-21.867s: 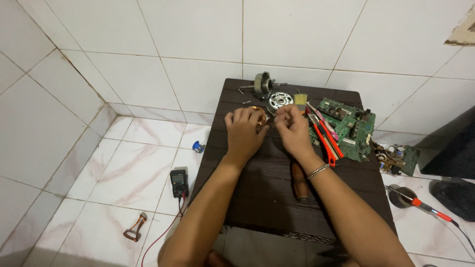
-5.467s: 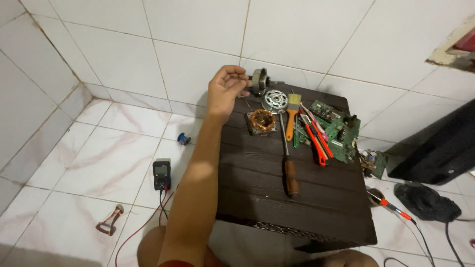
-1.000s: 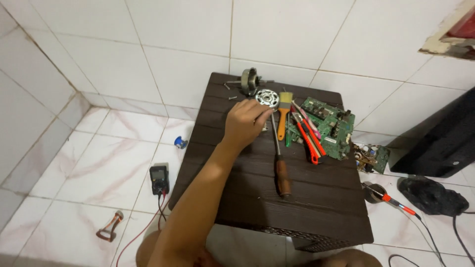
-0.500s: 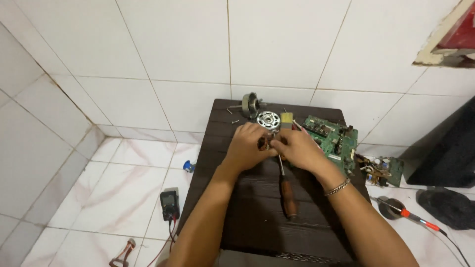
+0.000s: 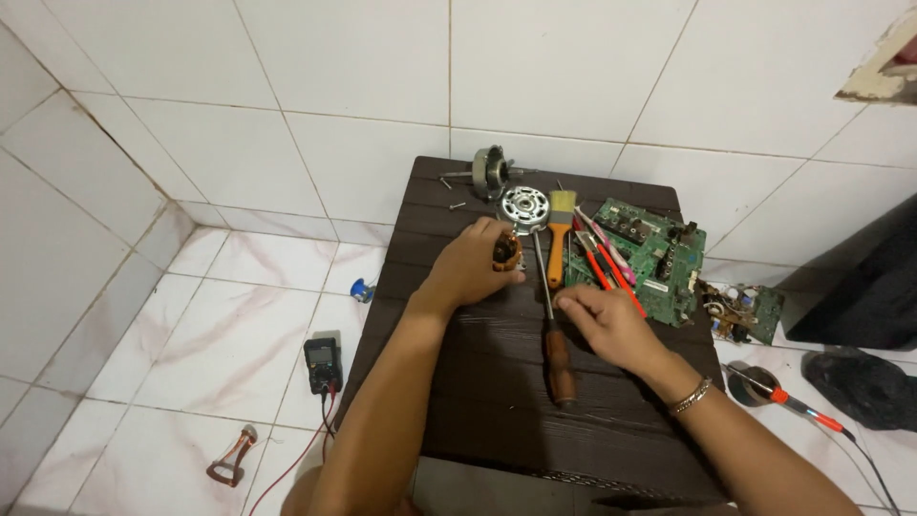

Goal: The person works on a copper motor stator at a small table, holding and turning the wound coil while guiding and winding wire around it. They use pliers and a screwdriver to manipulate the wire and parts, and handle the stator repeatedly as they wind and position the wire.

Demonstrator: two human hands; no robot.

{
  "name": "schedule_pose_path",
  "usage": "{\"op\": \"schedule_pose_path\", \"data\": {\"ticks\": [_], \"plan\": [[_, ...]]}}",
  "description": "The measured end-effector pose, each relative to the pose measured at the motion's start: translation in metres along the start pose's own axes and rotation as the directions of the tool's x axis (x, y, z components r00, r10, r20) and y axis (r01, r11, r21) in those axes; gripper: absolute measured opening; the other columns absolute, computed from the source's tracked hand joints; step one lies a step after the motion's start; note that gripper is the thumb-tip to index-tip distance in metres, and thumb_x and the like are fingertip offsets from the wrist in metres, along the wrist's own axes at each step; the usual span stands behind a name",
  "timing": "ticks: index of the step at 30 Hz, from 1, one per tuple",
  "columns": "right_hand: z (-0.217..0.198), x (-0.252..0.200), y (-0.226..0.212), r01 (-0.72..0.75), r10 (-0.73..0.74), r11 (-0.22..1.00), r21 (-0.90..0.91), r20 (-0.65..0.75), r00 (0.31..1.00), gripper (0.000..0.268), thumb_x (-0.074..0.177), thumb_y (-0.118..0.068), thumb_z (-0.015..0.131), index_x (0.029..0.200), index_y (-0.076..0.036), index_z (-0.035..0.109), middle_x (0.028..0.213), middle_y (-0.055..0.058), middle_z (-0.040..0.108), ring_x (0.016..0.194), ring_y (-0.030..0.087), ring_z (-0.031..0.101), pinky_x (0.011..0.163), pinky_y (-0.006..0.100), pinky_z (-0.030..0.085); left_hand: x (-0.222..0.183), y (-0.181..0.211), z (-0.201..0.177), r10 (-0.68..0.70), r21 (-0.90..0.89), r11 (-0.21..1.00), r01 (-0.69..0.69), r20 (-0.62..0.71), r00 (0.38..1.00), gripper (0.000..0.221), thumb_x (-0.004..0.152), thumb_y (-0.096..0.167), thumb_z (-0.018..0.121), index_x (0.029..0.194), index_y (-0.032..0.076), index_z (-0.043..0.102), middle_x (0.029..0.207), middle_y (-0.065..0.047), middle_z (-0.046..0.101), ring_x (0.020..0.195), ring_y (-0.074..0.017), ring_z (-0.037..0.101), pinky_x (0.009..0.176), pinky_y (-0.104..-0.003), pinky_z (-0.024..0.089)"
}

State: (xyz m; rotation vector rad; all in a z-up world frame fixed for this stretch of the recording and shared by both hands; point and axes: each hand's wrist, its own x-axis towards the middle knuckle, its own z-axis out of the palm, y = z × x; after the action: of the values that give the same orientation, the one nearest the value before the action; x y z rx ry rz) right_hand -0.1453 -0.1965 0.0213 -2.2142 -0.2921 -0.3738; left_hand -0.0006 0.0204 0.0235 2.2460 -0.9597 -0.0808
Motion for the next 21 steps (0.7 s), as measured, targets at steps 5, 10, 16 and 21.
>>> {"op": "schedule_pose_path", "data": {"ticks": [5, 10, 16, 21], "plan": [[-0.006, -0.004, -0.004, 0.07, -0.07, 0.997, -0.028, -0.01, 0.997, 0.018, 0.095, -0.009, 0.064, 0.098, -0.012, 0.081, 0.066, 0.013, 0.075, 0.062, 0.016, 0.068, 0.064, 0.036, 0.056, 0.0, -0.004, 0.004, 0.034, 0.037, 0.999, -0.034, -0.002, 0.999, 0.08, 0.075, 0.051, 0.083, 0.138, 0.012, 0.053, 0.133, -0.013, 0.056, 0.129, -0.0403, 0.057, 0.107, -0.048, 0.05], [-0.013, -0.003, -0.019, 0.051, -0.057, 0.985, -0.166, -0.026, 0.998, 0.016, 0.096, -0.014, 0.063, 0.095, -0.013, 0.079, 0.065, 0.017, 0.074, 0.063, 0.035, 0.072, 0.06, 0.041, 0.055, 0.005, -0.022, 0.02, 0.184, 0.029, 0.983, -0.181, -0.182, 0.966, 0.078, 0.072, 0.052, 0.085, 0.133, 0.011, 0.057, 0.121, -0.014, 0.062, 0.118, -0.0415, 0.062, 0.1, -0.052, 0.054], [-0.019, 0.022, -0.044, 0.022, -0.042, 0.973, -0.231, -0.081, 0.996, 0.014, 0.098, -0.015, 0.063, 0.101, -0.012, 0.076, 0.068, 0.018, 0.073, 0.065, 0.036, 0.072, 0.061, 0.043, 0.054, 0.008, 0.002, 0.029, 0.505, 0.278, 0.863, -0.421, -0.476, 0.72, 0.022, 0.081, 0.026, 0.083, 0.096, 0.013, 0.072, 0.096, -0.006, 0.068, 0.098, -0.028, 0.067, 0.088, -0.043, 0.052], [-0.001, 0.034, -0.036, -0.086, 0.059, 0.99, -0.116, -0.213, 0.975, 0.014, 0.1, -0.014, 0.064, 0.107, -0.009, 0.075, 0.07, 0.014, 0.073, 0.066, 0.028, 0.068, 0.065, 0.04, 0.053, 0.002, 0.022, 0.025, 0.278, -0.145, 0.891, -0.43, -0.574, 0.771, 0.01, 0.094, 0.014, 0.073, 0.084, 0.011, 0.073, 0.071, -0.006, 0.071, 0.072, -0.025, 0.072, 0.073, -0.033, 0.057]]}}
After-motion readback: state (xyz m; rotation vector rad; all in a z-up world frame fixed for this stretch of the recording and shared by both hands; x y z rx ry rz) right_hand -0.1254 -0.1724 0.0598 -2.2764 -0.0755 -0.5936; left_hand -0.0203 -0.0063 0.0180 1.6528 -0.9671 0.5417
